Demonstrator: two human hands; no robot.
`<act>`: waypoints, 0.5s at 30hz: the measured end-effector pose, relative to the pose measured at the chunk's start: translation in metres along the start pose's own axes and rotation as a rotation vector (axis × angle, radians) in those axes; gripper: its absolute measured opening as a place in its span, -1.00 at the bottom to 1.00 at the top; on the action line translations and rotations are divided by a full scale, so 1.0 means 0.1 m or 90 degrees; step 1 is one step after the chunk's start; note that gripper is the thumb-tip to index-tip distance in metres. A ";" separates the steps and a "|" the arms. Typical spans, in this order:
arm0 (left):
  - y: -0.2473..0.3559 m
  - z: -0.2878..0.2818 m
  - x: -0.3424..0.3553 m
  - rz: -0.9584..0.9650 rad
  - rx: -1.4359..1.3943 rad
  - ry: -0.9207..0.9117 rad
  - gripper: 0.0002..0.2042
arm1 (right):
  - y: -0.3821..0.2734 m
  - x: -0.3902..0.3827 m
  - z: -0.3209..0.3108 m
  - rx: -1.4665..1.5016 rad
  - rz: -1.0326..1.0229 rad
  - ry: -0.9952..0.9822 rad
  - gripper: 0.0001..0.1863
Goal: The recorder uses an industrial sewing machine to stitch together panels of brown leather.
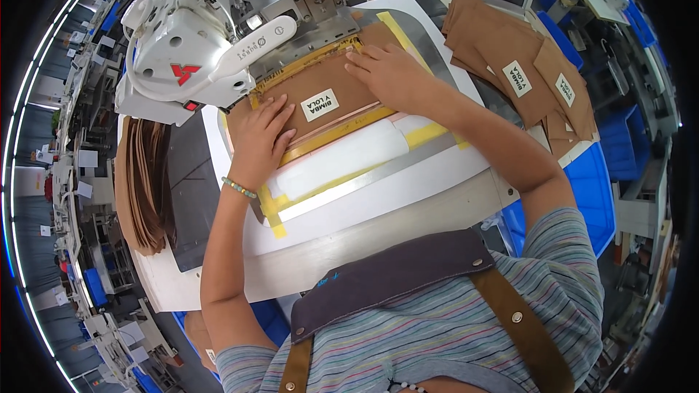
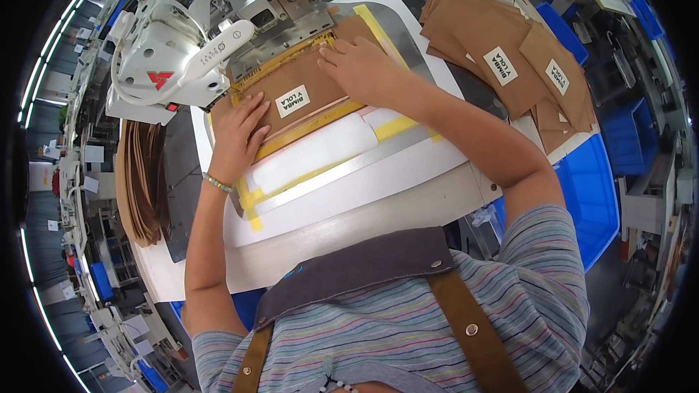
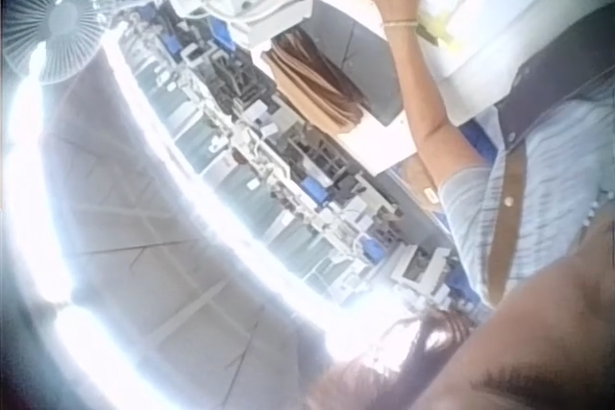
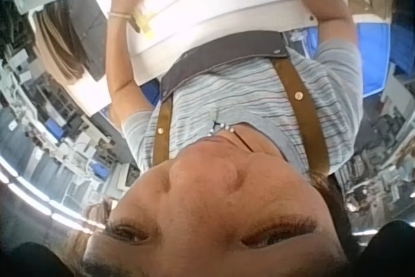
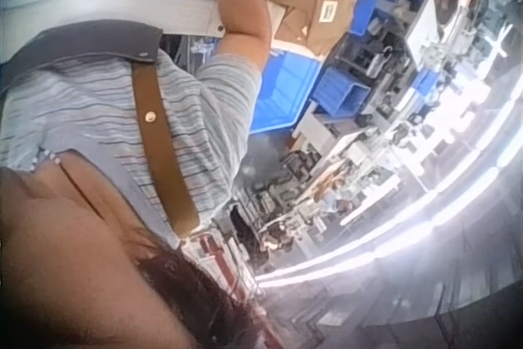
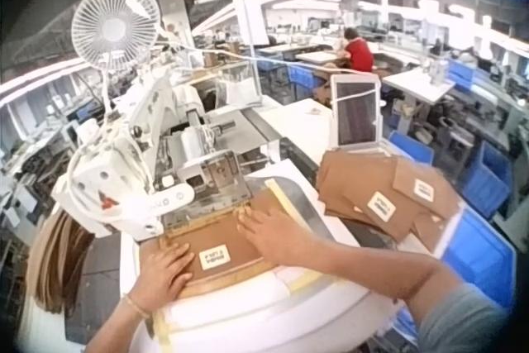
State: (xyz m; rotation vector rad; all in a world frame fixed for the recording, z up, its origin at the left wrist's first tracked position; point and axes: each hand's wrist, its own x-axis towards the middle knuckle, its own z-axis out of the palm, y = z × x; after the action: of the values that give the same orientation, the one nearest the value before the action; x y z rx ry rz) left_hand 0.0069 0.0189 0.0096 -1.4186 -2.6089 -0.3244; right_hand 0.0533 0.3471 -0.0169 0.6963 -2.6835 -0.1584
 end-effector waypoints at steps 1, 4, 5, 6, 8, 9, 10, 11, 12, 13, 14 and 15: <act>0.00 0.00 -0.01 -0.005 -0.004 -0.005 -0.55 | -0.01 0.01 -0.01 0.002 0.002 0.000 -0.55; -0.01 0.01 -0.03 -0.010 -0.008 -0.008 -0.55 | -0.03 0.04 -0.06 0.029 0.013 -0.045 -0.49; 0.00 0.01 -0.05 -0.013 -0.007 -0.006 -0.55 | -0.04 0.05 -0.08 0.025 0.017 -0.072 -0.49; 0.00 0.01 -0.06 -0.013 -0.011 -0.003 -0.55 | -0.04 0.07 -0.09 0.023 0.016 -0.079 -0.48; 0.00 0.01 -0.06 -0.013 -0.017 0.003 -0.55 | -0.03 0.10 -0.11 0.024 0.010 -0.083 -0.48; 0.00 0.01 -0.07 -0.019 -0.014 0.001 -0.55 | -0.03 0.11 -0.11 0.028 0.007 -0.080 -0.49; 0.00 0.01 -0.06 -0.023 -0.010 -0.001 -0.55 | -0.02 0.11 -0.12 0.033 0.010 -0.087 -0.49; 0.00 0.01 -0.06 -0.026 -0.008 -0.004 -0.55 | -0.02 0.12 -0.12 0.042 0.007 -0.079 -0.50; 0.00 0.01 -0.06 -0.027 -0.012 -0.001 -0.56 | -0.02 0.13 -0.13 0.052 0.009 -0.082 -0.50; 0.01 0.01 -0.05 -0.028 -0.016 0.003 -0.56 | -0.02 0.14 -0.13 0.064 0.009 -0.079 -0.51; 0.01 0.01 -0.04 -0.034 -0.022 -0.001 -0.57 | -0.01 0.15 -0.13 0.060 0.005 -0.079 -0.52; 0.02 0.01 -0.03 -0.030 -0.030 0.001 -0.57 | -0.02 0.16 -0.13 0.059 0.000 -0.074 -0.53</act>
State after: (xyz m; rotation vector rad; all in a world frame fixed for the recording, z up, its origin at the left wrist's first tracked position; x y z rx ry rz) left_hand 0.0101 0.0174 0.0082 -1.3726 -2.6532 -0.3948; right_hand 0.0455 0.3376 0.0000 0.7369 -2.8169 -0.0772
